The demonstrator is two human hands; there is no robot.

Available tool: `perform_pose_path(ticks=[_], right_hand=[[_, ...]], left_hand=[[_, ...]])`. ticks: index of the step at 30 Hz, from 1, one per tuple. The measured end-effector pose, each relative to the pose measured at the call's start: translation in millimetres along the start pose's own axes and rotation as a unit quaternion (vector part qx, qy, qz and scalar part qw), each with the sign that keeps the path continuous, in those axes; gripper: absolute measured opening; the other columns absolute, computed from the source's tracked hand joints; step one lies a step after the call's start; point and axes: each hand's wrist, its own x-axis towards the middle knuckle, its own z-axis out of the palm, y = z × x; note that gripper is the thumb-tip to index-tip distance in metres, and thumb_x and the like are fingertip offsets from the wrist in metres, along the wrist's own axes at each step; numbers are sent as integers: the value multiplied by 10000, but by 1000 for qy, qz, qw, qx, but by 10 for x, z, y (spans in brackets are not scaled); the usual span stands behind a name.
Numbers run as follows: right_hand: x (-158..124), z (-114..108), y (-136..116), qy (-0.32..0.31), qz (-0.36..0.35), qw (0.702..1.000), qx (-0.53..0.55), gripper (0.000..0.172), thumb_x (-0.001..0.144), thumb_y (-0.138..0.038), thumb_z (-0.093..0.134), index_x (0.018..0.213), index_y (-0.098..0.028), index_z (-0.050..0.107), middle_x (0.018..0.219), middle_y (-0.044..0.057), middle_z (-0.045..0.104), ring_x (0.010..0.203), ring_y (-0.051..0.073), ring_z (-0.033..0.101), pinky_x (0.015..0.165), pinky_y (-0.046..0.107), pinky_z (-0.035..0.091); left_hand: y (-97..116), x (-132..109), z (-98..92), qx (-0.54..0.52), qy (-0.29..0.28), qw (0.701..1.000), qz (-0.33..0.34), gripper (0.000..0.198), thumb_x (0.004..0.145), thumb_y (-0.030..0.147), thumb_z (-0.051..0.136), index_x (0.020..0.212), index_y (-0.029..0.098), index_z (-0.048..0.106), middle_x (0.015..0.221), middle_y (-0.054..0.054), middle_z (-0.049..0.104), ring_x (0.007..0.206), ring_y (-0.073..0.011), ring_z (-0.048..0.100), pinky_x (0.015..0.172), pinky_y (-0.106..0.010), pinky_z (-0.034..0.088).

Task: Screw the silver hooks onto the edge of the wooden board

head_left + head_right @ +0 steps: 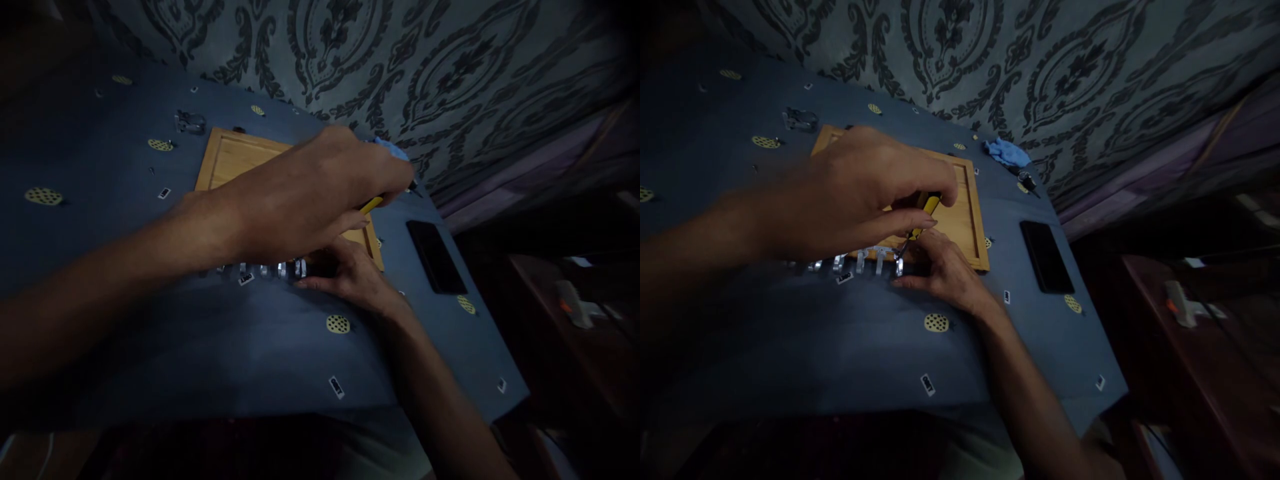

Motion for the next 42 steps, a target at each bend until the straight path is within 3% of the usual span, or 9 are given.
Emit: perform_pose_path(ticks=[7,15,20,26,33,42], right_hand=[[4,-8,13,6,-15,1000,-13,528,769,-512,862,1152,-196,684,1028,85,725,966,304,677,873,468,557],[21,-14,-4,0,-15,999,-38,458,782,-524,848,1045,-188,683,885,49,703,809,242,654,743,389,546],[39,-15,-11,6,-18,999,-40,437,777,-578,835,940,-213,659,856,44,678,834,247,639,748,395,542],[37,-17,-18,3,-24,999,-38,421,786,-547,838,965,-206,668,858,48,685,816,249,642,731,393,532],[45,-12,-4,10,-29,999,-42,441,770,-559,845,957,-210,652,883,44,684,843,257,638,768,401,524],[33,-13,-23,7,-11,1000,-23,454,763,-567,850,963,-206,661,862,38,666,858,258,638,768,402,531]], left_hand=[[-3,-6,-5,13,-17,1000,-8,249,925,75,521,1014,190,723,864,-15,715,740,-145,593,643,-269,404],[-17,14,29,-8,-16,1000,0,123,978,165,561,993,185,681,875,-22,707,779,-153,618,695,-272,424],[-19,24,59,-5,-1,1000,0,124,936,118,576,961,198,668,831,-13,696,763,-159,620,691,-282,423],[-15,14,49,-20,0,1000,8,82,962,138,607,992,158,680,835,-21,705,726,-138,610,671,-268,420],[-47,-16,52,-37,-26,999,-3,184,1007,216,545,1117,154,680,806,-13,672,686,-126,524,677,-264,390],[6,11,21,-29,-44,998,-36,240,978,123,446,1003,191,675,778,8,634,736,-140,559,715,-284,400]])
